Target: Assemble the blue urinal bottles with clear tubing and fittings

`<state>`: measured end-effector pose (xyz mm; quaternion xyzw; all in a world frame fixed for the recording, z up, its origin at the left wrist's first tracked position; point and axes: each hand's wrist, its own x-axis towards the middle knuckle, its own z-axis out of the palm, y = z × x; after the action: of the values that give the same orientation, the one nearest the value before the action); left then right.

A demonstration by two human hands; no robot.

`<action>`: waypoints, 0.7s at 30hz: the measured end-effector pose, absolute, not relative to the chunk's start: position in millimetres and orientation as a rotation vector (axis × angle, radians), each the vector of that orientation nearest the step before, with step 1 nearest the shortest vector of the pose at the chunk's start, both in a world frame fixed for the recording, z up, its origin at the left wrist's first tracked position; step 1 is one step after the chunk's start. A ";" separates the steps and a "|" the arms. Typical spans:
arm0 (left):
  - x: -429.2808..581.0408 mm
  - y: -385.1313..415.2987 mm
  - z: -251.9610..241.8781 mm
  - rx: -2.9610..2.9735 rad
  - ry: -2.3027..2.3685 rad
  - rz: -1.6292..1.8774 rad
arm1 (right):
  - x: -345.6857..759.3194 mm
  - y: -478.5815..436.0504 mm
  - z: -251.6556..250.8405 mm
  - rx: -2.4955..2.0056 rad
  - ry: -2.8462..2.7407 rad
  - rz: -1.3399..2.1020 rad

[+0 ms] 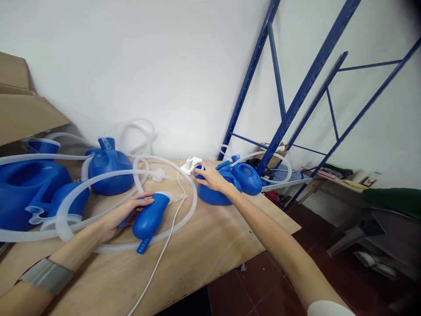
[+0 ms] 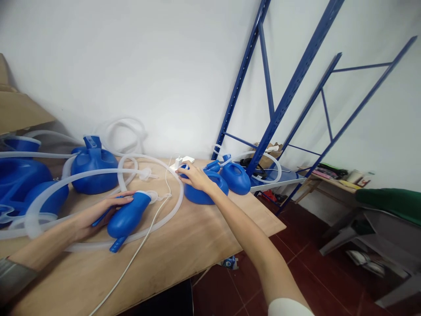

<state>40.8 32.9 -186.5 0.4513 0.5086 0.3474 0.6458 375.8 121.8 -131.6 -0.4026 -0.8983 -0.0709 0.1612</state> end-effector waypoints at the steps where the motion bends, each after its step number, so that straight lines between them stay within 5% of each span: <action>1: 40.7 33.0 -187.1 1.025 1.158 0.789 | 375.5 121.7 -132.0 -1.158 -2.563 -0.221; 21: 45.5 35.5 -186.3 1.046 1.233 0.809 | 379.4 129.7 -135.5 -1.019 -2.545 -0.188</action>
<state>45.5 35.5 -186.3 0.4547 0.5361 0.3515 0.6183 379.4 129.7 -135.5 -0.3638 -0.9082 -0.0672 0.1957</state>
